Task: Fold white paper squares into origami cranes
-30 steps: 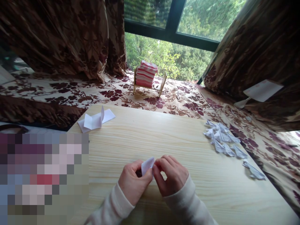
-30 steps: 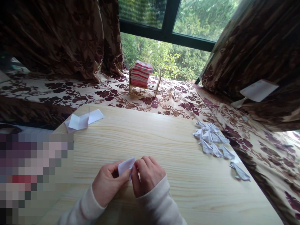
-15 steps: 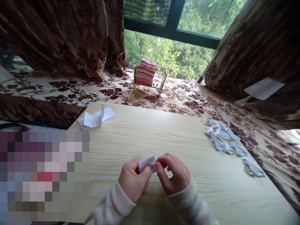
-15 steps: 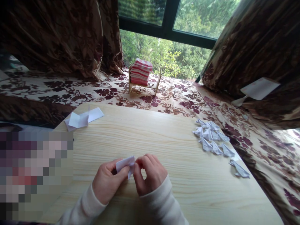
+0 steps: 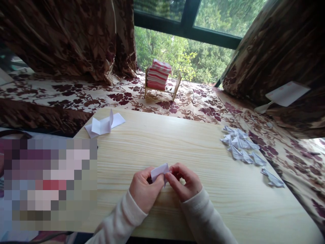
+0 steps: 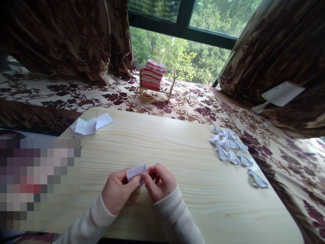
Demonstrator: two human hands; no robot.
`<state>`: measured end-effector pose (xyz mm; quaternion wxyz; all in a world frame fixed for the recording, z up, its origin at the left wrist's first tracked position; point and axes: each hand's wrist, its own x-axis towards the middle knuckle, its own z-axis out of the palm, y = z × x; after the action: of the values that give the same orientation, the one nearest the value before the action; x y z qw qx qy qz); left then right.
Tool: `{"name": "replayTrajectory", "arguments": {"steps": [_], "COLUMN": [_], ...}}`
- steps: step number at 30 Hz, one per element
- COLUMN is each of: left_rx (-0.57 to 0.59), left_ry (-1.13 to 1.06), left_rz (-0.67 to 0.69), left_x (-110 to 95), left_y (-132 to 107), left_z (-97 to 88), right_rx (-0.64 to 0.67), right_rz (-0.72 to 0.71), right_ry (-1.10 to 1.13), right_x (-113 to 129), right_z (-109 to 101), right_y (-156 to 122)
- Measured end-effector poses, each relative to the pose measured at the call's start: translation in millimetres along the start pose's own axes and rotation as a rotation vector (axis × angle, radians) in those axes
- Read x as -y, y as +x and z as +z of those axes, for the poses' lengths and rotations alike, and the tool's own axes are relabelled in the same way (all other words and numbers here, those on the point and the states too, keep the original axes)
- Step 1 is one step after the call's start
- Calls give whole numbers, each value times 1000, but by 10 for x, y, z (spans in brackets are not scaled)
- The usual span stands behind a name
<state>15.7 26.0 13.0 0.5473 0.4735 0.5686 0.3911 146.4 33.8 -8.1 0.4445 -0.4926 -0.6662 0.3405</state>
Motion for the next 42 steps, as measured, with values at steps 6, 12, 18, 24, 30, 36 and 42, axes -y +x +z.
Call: {"name": "replayTrajectory", "arguments": {"steps": [6, 12, 18, 24, 30, 36, 42], "left_rx": [26, 179, 207, -40, -155, -125, -69], "left_ry": [33, 71, 129, -141, -295, -354, -353], "left_rz": [32, 0, 133, -5, -68, -122, -125], "left_x": [16, -5, -31, -33, -23, 18, 28], "left_y": [-4, 44, 18, -1, 30, 30, 33], "left_z": [-22, -124, -151, -70, -53, -45, -61], "right_rx": [50, 258, 311, 110, 91, 47, 32], "right_rz": [-105, -125, -112, 85, 113, 61, 31], "right_ry": [-41, -98, -79, -3, 49, 45, -4], "right_x": [-22, 68, 66, 33, 46, 46, 13], "right_z": [-14, -148, -133, -81, -13, -17, -37], "right_y": [61, 181, 177, 198, 76, 103, 114]}}
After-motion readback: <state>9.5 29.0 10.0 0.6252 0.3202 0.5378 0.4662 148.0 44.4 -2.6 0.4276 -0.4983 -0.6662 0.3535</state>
